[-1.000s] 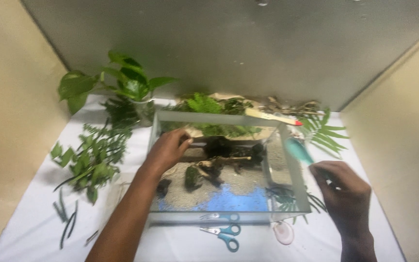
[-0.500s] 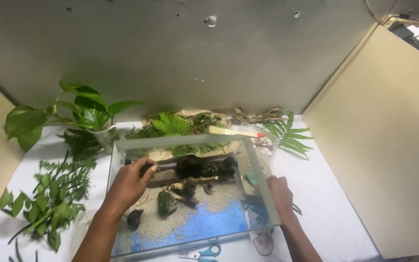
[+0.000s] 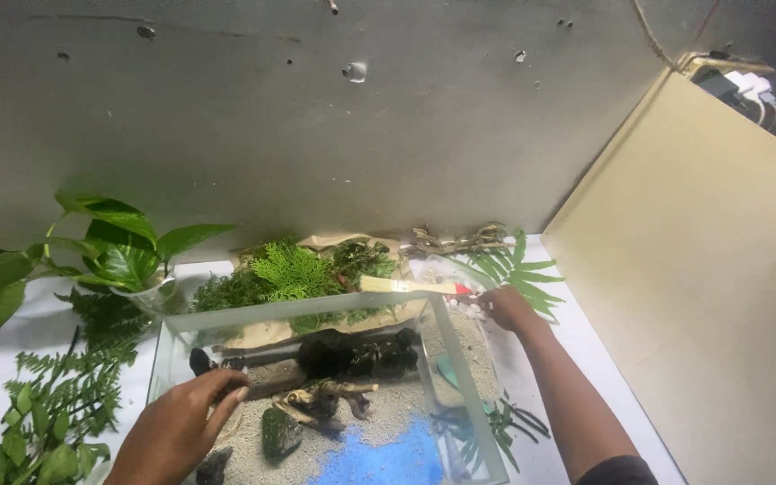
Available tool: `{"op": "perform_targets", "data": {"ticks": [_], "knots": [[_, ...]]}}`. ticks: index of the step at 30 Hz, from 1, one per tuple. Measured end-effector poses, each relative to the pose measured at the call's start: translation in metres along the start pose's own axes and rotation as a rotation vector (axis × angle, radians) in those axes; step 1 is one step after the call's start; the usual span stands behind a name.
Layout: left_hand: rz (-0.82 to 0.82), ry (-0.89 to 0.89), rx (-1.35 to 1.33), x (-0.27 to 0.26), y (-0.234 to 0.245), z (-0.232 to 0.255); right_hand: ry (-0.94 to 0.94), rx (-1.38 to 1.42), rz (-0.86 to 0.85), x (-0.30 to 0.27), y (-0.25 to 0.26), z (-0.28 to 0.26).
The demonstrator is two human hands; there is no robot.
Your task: Adding and leveling sand substrate in a glass terrarium containing plants and decorative wood.
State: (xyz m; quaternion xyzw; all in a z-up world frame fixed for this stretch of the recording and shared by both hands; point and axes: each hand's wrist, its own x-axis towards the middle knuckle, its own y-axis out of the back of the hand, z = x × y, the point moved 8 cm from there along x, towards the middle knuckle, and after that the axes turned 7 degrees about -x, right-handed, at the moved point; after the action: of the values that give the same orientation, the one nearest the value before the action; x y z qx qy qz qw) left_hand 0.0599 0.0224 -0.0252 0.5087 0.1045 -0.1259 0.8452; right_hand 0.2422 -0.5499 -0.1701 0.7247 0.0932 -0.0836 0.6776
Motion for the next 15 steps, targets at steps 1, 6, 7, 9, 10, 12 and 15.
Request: {"op": "perform_targets", "data": {"ticks": [1,6,7,9,10,12,15], "knots": [[-0.001,0.004,-0.003,0.002,-0.003,-0.004,0.003,-0.002,-0.003,-0.001,0.006,-0.007],[0.076,-0.051,-0.115,0.010,-0.001,-0.013,0.026,-0.276,-0.200,-0.005,0.013,-0.025],[0.075,-0.049,-0.114,0.010,-0.005,-0.016,0.028,-0.275,-0.202,-0.006,0.010,-0.024],[0.110,-0.087,-0.122,0.012,-0.006,-0.020,0.047,-0.067,-0.161,-0.006,0.009,-0.025],[0.113,-0.085,-0.124,0.013,-0.004,-0.020,0.050,-0.069,-0.160,-0.007,0.010,-0.028],[0.094,-0.058,-0.183,0.013,-0.004,-0.022,0.051,-0.006,-0.152,-0.009,0.011,-0.034],[0.097,-0.028,-0.195,0.007,0.002,-0.017,0.105,-0.060,-0.155,-0.011,0.013,-0.044]]}}
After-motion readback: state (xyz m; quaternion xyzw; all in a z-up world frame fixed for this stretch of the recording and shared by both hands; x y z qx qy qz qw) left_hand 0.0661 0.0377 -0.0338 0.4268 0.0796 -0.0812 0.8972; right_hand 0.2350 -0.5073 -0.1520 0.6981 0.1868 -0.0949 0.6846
